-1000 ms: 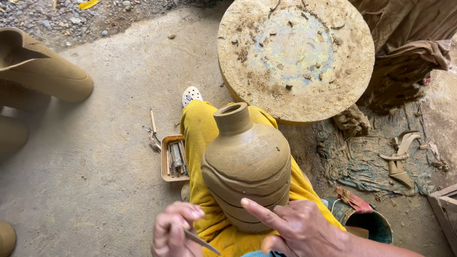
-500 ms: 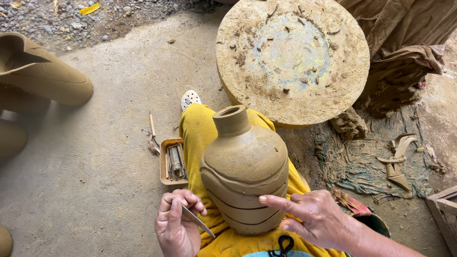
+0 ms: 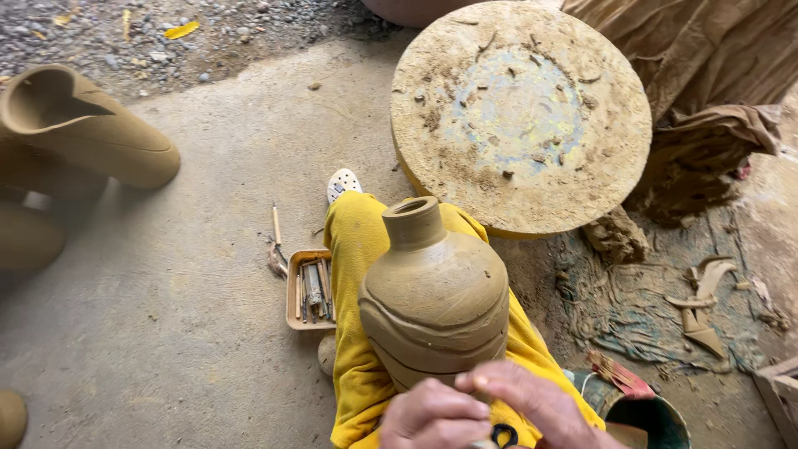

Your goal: The person carves decorative grooves into the surface of a clay pot by hand using a small tool, then smooths the edges of the carvings with their fingers.

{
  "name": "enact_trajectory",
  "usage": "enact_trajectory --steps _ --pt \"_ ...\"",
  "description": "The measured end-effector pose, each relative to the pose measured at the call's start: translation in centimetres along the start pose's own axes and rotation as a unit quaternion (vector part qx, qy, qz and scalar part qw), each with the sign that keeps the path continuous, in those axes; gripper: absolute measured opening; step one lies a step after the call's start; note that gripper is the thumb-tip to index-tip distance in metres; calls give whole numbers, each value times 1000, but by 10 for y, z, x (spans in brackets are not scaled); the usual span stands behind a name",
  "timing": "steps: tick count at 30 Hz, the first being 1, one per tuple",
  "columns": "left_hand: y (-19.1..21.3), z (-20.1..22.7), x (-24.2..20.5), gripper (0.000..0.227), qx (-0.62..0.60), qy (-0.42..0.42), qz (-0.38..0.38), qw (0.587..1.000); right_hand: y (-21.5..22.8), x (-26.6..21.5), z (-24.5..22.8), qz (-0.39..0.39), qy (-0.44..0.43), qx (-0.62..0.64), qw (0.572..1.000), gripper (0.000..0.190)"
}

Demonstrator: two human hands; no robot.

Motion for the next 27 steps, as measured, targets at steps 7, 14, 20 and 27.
enact_trajectory --steps 7,14,20,27 --pt "10 9 36 80 355 -34 71 931 36 -36 43 136 -252 -127 950 26" --pt "32 -22 42 141 357 204 76 908 21 18 84 354 -192 68 913 18" --pt "36 -29 32 132 259 217 133 932 10 33 77 380 -182 86 903 19" --pt "45 -34 20 115 196 203 165 945 6 28 82 386 -193 108 896 18"
Point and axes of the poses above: each hand's wrist, its own x-axis towards the middle knuckle, its own y-axis out of the back of the hand, z = x × y, the point moved 5 cm from there along x, towards the middle knuckle, and after that the axes turned 8 degrees about -x, right-handed, at the moved point
